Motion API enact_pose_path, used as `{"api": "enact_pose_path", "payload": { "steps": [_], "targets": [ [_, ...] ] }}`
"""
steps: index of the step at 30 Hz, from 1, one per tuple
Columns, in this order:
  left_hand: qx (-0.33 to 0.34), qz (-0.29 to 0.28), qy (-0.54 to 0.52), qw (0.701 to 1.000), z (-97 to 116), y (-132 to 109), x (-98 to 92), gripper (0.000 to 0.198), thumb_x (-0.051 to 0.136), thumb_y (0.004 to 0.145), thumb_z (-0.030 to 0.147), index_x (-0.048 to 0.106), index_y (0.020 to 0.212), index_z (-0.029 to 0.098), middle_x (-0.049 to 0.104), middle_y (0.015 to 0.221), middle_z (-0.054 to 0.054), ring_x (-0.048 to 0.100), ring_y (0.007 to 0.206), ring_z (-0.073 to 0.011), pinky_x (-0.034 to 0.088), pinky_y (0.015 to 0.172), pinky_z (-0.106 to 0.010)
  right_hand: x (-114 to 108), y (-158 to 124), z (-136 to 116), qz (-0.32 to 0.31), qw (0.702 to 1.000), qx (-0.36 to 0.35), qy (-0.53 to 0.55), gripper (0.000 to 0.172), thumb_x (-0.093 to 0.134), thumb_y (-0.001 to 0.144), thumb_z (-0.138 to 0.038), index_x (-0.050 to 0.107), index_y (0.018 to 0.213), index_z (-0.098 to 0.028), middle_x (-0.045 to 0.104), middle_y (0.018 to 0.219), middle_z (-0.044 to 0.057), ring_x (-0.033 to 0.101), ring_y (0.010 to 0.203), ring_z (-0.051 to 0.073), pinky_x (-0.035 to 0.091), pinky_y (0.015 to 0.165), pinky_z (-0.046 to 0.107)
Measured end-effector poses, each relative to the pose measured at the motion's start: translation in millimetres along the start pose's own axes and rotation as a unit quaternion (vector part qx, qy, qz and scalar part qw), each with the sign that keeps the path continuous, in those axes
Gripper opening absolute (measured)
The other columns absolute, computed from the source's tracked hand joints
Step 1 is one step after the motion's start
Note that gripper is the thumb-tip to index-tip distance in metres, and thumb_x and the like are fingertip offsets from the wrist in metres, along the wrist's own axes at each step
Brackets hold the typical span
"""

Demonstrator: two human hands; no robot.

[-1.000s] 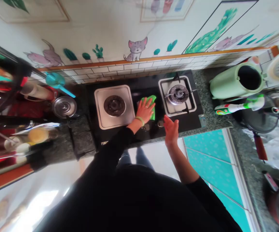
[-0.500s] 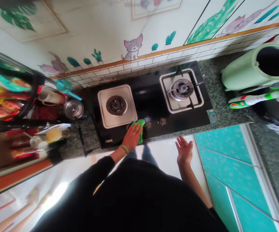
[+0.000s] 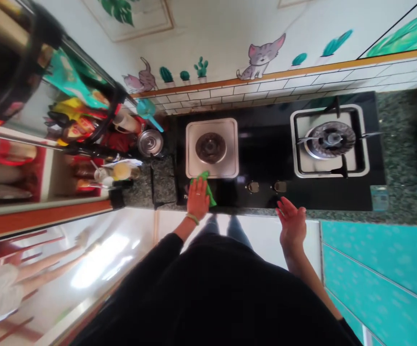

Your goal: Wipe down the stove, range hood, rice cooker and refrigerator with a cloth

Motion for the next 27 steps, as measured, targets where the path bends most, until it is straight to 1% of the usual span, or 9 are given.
{"api": "enact_pose_path", "payload": {
  "steps": [2,4,9,12,16,19,21,25,27],
  "targets": [
    [-0.061,0.037,-0.003,0.997,-16.3,-7.3,-5.1,0.068,0.046,0.104,0.028,0.034,0.167,0.006,0.025,0.177,-0.021,0.007,0.169,-0.0363,0.018,0.136,-0.068,16.5,-7.1,-1.0,-0.043,0.999,-0.002,-0.012,0.070,0.047,0.094,-0.079,0.077,0.115,-0.020,0.070,0.143,0.015,0.067,0.132,0.031,0.048,0.118,0.058],
    [-0.074,0.038,-0.008,0.997,-6.9,-7.4,1.8,0.069,0.047,0.104,0.028,0.033,0.168,0.006,0.023,0.178,-0.022,0.005,0.169,-0.0374,0.017,0.135,-0.070,30.9,-18.4,-4.7,-0.087,0.995,-0.033,-0.034,0.068,0.048,0.096,-0.078,0.078,0.118,-0.021,0.071,0.142,0.014,0.068,0.131,0.031,0.049,0.117,0.059],
    [0.128,-0.083,-0.049,0.987,87.3,5.1,46.5,0.063,0.050,0.103,0.025,0.042,0.164,0.011,0.029,0.177,-0.017,0.012,0.169,-0.0335,0.023,0.137,-0.061,60.8,-51.1,-13.0,-0.203,0.952,-0.191,-0.124,0.049,0.056,0.101,-0.063,0.079,0.124,-0.025,0.070,0.144,0.011,0.063,0.138,0.031,0.048,0.119,0.060],
    [0.193,-0.111,-0.101,0.970,110.0,9.6,45.0,0.056,0.045,0.106,0.024,0.049,0.160,0.013,0.040,0.173,-0.015,0.021,0.168,-0.0271,0.028,0.137,-0.053,81.3,-59.1,-1.9,-0.273,0.897,-0.271,-0.217,0.048,0.055,0.103,-0.058,0.073,0.136,-0.029,0.064,0.153,0.009,0.056,0.147,0.031,0.039,0.128,0.060],
    [0.099,-0.001,-0.184,0.978,60.3,-0.7,-2.0,0.048,0.036,0.110,0.025,0.058,0.152,0.022,0.055,0.163,-0.010,0.039,0.161,-0.0188,0.040,0.132,-0.044,104.5,-52.4,34.1,-0.280,0.816,-0.348,-0.367,0.072,0.050,0.103,-0.064,0.051,0.160,-0.020,0.038,0.173,0.016,0.030,0.164,0.036,0.026,0.132,0.067],
    [-0.060,0.164,-0.170,0.970,0.3,-24.8,-39.3,0.046,0.037,0.111,0.033,0.057,0.150,0.018,0.053,0.163,-0.016,0.037,0.162,-0.0260,0.037,0.132,-0.055,117.9,-46.9,59.6,-0.275,0.754,-0.393,-0.449,0.085,0.048,0.104,-0.065,0.034,0.169,-0.012,0.021,0.179,0.020,0.013,0.168,0.040,0.017,0.133,0.070],
    [-0.140,0.224,-0.150,0.953,-30.1,-42.3,-53.3,0.050,0.041,0.110,0.041,0.054,0.151,0.015,0.051,0.163,-0.021,0.041,0.159,-0.0310,0.037,0.130,-0.059,130.0,-48.2,70.5,-0.319,0.702,-0.418,-0.481,0.086,0.050,0.104,-0.062,0.028,0.171,-0.013,0.016,0.180,0.018,0.010,0.169,0.038,0.016,0.135,0.068],
    [-0.192,0.279,-0.139,0.930,-59.4,-72.8,-66.0,0.047,0.040,0.111,0.043,0.058,0.145,0.016,0.061,0.150,-0.021,0.055,0.145,-0.0305,0.044,0.124,-0.055,165.9,-61.8,79.3,-0.453,0.587,-0.463,-0.486,0.081,0.055,0.104,-0.056,0.034,0.169,-0.012,0.018,0.180,0.016,0.011,0.169,0.034,0.018,0.137,0.061],
    [-0.224,0.340,-0.116,0.906,-67.5,-90.1,-71.0,0.043,0.046,0.110,0.044,0.061,0.139,0.016,0.064,0.140,-0.021,0.059,0.136,-0.0303,0.049,0.117,-0.053,186.1,-68.5,80.0,-0.477,0.556,-0.486,-0.477,0.076,0.055,0.104,-0.055,0.043,0.162,-0.007,0.019,0.179,0.018,0.012,0.169,0.034,0.020,0.137,0.060]
  ]
}}
Point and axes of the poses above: each hand's wrist, its own y-axis towards the middle knuckle, its own x-axis out of the palm, z = x × y, the point moved 3 cm from there along y, towards the middle knuckle
